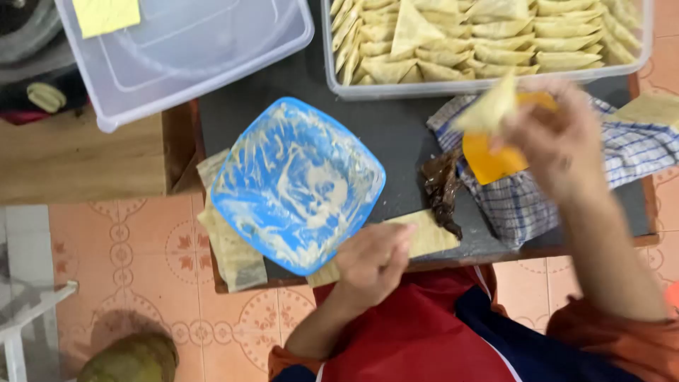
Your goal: Wrapping and sealing chocolate filling inside thin dough skins to make samosa-style snacks.
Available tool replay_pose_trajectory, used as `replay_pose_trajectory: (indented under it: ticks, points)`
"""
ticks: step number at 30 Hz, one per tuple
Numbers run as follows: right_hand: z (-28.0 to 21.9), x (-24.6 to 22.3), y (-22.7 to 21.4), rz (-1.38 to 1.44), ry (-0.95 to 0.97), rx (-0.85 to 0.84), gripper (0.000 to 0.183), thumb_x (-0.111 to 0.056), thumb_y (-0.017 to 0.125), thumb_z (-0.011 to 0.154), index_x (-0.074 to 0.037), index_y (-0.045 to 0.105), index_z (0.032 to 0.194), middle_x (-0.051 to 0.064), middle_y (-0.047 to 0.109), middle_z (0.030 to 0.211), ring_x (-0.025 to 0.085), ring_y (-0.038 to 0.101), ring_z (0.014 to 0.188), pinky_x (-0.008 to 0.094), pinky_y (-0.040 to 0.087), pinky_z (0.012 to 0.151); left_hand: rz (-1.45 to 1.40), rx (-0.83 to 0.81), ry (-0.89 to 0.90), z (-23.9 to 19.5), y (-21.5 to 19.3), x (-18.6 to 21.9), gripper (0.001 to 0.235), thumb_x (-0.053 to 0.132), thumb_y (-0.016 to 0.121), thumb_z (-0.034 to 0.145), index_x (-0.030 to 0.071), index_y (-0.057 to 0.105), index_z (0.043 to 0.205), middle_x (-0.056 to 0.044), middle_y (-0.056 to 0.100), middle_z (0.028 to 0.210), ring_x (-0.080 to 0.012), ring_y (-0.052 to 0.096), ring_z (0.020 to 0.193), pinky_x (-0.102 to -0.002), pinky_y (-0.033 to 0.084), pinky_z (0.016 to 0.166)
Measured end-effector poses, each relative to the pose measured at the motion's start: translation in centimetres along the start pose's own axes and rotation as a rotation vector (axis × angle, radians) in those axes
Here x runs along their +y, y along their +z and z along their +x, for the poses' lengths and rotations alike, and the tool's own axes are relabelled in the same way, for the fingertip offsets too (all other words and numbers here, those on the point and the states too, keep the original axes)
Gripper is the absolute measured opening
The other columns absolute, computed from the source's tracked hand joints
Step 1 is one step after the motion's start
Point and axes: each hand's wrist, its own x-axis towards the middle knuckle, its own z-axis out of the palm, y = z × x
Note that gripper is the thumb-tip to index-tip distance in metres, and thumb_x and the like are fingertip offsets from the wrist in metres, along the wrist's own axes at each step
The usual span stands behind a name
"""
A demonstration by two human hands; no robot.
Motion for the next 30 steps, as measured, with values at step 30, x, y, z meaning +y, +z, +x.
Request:
replay_pose_trajectory:
  ticks: [30]
  points:
    - [-11.8, 5.7, 1.3, -0.933, -0.435, -0.038, 0.058, -0.015, 0.081, 0.082, -0.004, 0.058, 0.135, 0.012, 0.067, 0.093, 0.031, 0.065, 0.086, 0.041, 0.054, 0.073, 0.161, -0.642, -0.351, -1.3, 4.6, -5.0, 0.041, 0.022, 0.081, 0.087, 0.011, 0.065, 0.123, -0.002, 0.069, 0.104, -0.0265, 0.061, 0.105, -0.044, 0.044, 0.091]
